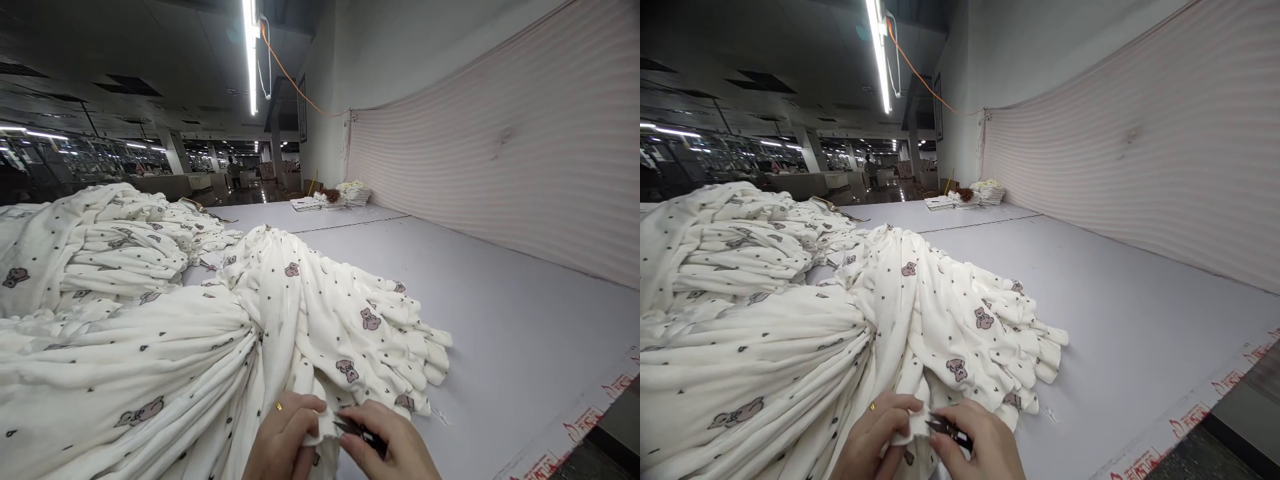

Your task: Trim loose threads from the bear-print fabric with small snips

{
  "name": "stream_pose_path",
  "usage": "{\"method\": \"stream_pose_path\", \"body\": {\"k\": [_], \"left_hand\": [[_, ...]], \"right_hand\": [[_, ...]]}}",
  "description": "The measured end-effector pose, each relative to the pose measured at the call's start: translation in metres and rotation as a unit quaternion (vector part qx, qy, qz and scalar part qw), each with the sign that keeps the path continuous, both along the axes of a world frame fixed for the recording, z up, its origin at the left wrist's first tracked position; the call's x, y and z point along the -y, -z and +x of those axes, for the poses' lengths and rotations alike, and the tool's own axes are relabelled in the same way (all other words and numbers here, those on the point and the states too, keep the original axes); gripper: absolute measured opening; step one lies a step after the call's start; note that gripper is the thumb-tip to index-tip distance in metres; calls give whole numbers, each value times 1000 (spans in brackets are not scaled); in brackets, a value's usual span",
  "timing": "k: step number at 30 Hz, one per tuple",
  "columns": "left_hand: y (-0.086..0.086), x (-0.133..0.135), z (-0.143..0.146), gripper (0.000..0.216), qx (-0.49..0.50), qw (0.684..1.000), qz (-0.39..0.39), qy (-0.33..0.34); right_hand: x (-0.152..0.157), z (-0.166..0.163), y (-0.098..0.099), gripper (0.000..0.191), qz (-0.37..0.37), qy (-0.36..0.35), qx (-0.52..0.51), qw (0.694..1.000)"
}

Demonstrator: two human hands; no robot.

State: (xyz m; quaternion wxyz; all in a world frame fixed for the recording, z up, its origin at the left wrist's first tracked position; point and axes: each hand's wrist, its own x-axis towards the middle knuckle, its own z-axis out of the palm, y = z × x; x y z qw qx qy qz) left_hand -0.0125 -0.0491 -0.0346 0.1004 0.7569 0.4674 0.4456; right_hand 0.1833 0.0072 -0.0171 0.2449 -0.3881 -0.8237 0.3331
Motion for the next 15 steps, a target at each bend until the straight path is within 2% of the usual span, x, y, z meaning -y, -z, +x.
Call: {"method": "stream_pose_path", "body": {"k": [2,4,7,9,10,12,15], "left_hand": [[5,0,1,22,81,995,-60,-13],[12,-1,2,4,218,960,-174,-20],[25,-4,2,31,427,839,-337,7],[33,-5,0,40,513,767,-386,22],[36,-6,-1,41,537,744,-397,28],[40,-7,-3,42,561,723,-400,41],[41,-5,-5,43,550,734,-397,48]], "right_hand": [[3,-7,13,17,27,55,-48,997],[4,-17,25,5,63,96,-90,989],[1,-29,38,7,63,121,-147,980],[0,-34,46,7,26,116,-184,976],[0,-35,49,10,15,107,-201,974],[2,-38,56,13,21,83,-225,970],[6,-42,65,15,37,69,-223,972]]}}
